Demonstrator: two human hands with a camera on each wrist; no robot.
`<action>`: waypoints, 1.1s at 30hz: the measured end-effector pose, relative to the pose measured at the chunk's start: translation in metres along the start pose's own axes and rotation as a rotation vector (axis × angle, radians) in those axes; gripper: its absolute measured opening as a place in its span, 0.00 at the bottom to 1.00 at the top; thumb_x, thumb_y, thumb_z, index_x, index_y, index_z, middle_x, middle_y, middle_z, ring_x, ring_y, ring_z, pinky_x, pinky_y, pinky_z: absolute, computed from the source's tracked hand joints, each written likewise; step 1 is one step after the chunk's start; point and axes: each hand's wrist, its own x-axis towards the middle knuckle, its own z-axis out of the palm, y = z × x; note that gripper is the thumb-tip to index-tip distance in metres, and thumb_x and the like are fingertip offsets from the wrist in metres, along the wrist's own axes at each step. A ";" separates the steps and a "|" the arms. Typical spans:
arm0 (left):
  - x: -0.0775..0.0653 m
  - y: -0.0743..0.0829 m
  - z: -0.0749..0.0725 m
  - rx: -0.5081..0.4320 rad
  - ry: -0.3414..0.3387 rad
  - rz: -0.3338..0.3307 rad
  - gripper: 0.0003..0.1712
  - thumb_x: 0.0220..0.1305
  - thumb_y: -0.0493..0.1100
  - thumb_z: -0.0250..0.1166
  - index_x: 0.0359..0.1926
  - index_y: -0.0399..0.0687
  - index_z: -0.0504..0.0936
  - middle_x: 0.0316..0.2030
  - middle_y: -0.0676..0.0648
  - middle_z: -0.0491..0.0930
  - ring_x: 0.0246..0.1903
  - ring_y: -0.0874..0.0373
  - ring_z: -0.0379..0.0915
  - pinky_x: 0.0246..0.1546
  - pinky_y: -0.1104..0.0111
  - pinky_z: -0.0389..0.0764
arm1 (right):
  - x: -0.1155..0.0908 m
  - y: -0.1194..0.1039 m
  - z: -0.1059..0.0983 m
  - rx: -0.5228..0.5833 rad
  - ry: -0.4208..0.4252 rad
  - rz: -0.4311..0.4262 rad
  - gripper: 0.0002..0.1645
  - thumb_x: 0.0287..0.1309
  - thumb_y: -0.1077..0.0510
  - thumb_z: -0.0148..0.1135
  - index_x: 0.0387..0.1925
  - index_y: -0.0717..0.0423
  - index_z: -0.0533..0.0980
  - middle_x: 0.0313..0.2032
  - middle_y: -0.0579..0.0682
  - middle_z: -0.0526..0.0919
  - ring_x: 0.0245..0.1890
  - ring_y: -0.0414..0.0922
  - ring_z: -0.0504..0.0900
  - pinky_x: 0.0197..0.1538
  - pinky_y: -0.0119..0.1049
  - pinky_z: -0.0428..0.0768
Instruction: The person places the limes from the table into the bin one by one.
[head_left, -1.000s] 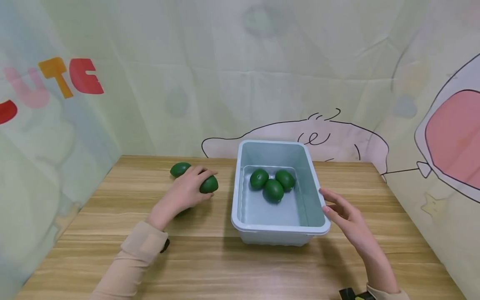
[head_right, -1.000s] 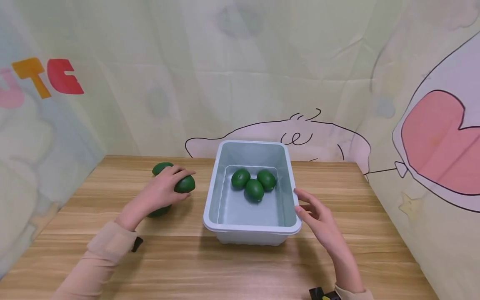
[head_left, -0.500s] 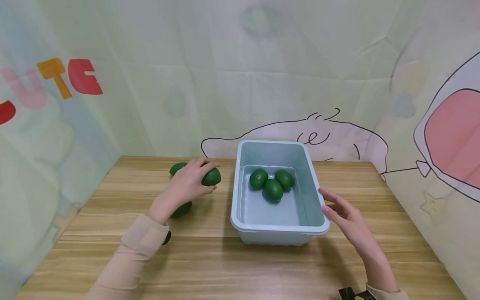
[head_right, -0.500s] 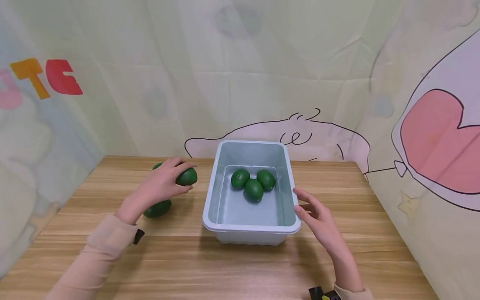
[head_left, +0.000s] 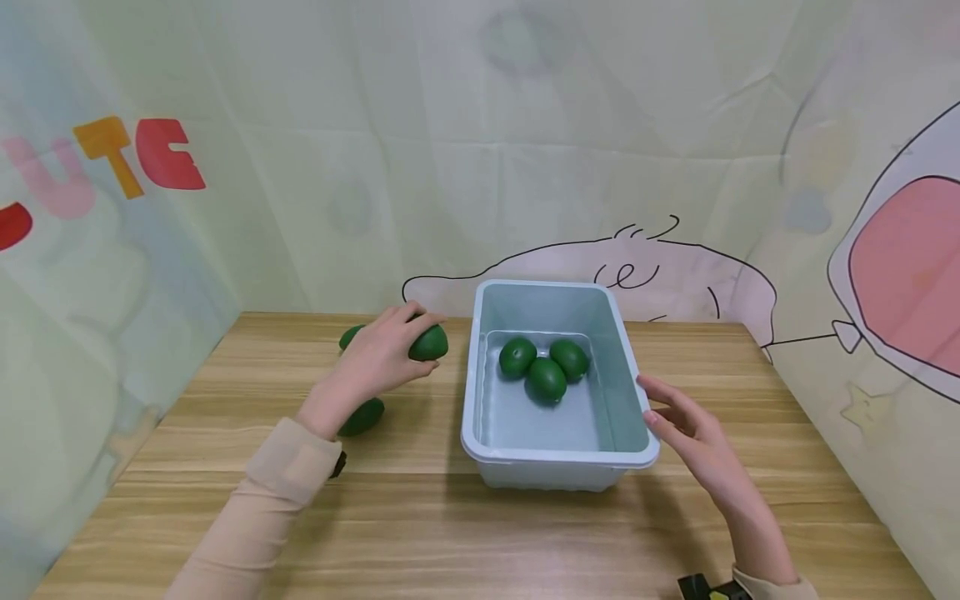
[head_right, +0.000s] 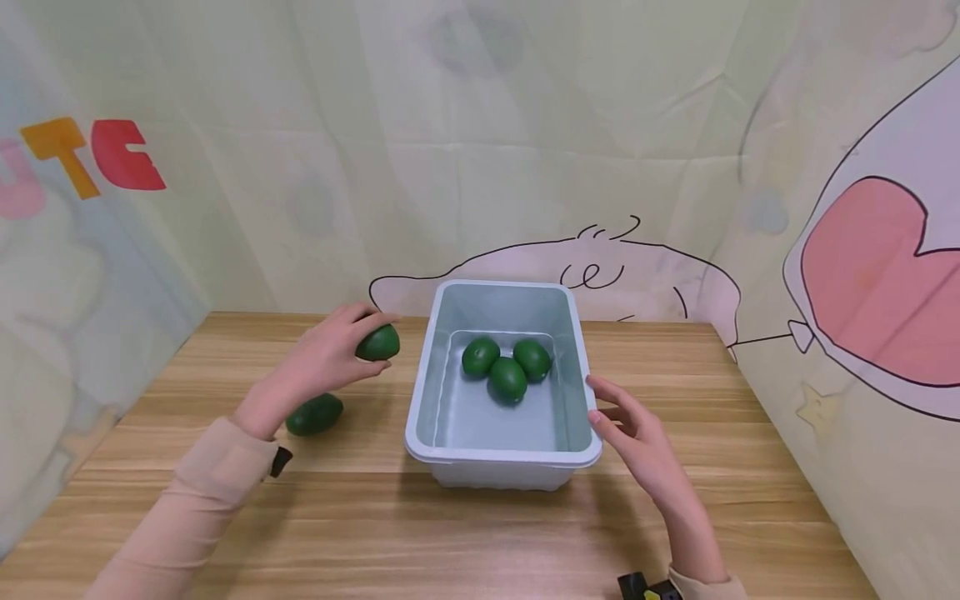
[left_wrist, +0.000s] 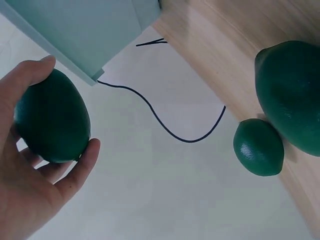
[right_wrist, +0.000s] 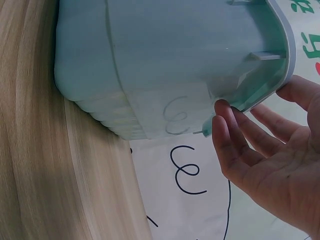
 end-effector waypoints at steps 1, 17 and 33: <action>0.000 0.000 -0.001 0.000 0.001 0.001 0.33 0.54 0.48 0.71 0.62 0.54 0.74 0.51 0.44 0.75 0.47 0.47 0.72 0.41 0.55 0.79 | 0.000 0.000 0.000 0.000 0.000 -0.001 0.29 0.70 0.49 0.51 0.69 0.48 0.63 0.67 0.54 0.68 0.50 0.26 0.76 0.50 0.24 0.75; 0.006 0.010 -0.011 0.006 0.034 0.040 0.31 0.54 0.48 0.70 0.61 0.55 0.75 0.52 0.46 0.74 0.48 0.49 0.71 0.42 0.55 0.80 | -0.001 -0.001 0.000 -0.004 -0.001 -0.002 0.29 0.70 0.49 0.50 0.69 0.49 0.63 0.68 0.54 0.67 0.50 0.25 0.75 0.51 0.23 0.75; 0.014 0.025 -0.022 -0.012 0.051 0.094 0.32 0.54 0.45 0.70 0.61 0.55 0.74 0.52 0.47 0.74 0.51 0.50 0.70 0.40 0.58 0.81 | 0.000 -0.002 0.000 -0.006 -0.003 0.000 0.29 0.70 0.48 0.50 0.69 0.49 0.63 0.68 0.54 0.67 0.50 0.25 0.75 0.50 0.23 0.75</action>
